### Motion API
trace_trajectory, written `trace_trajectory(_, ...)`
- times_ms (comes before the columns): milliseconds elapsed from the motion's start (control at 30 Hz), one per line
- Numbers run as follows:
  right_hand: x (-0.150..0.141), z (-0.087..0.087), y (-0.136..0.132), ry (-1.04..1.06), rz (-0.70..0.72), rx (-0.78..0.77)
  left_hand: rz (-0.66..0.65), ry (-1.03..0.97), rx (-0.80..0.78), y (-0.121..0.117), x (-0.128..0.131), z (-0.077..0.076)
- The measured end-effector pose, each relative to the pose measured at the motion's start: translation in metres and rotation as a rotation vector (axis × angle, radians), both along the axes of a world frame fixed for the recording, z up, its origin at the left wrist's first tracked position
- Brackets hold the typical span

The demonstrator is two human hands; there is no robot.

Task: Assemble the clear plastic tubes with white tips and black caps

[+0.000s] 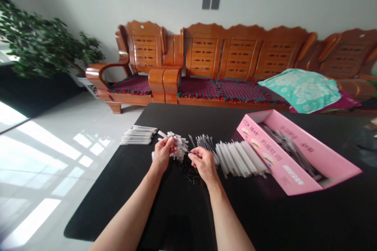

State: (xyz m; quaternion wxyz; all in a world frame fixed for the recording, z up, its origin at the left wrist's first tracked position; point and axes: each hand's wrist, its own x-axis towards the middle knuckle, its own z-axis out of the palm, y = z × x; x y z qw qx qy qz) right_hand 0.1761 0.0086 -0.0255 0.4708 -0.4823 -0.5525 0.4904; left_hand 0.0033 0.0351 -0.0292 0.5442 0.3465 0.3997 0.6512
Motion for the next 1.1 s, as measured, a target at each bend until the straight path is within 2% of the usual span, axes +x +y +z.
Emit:
trace_trajectory(233,0.006,-0.001,0.002,-0.024,-0.014,-0.02,0.066,-0.052,-0.001,0.004,-0.006,0.0)
trace_trajectory(500,0.006,0.0,0.001,-0.181,0.004,0.14,0.1,-0.079,-0.024,0.003,-0.009,0.004)
trace_trajectory(767,0.012,-0.003,0.002,-0.213,-0.05,0.098,0.153,-0.037,-0.003,0.004,-0.014,0.004)
trace_trajectory(1000,0.012,0.002,-0.001,-0.535,-0.015,0.233,0.232,-0.077,-0.004,0.007,-0.024,0.001)
trace_trajectory(1100,0.01,0.004,-0.003,-0.522,-0.008,0.254,0.208,-0.087,0.001,0.006,-0.024,0.001)
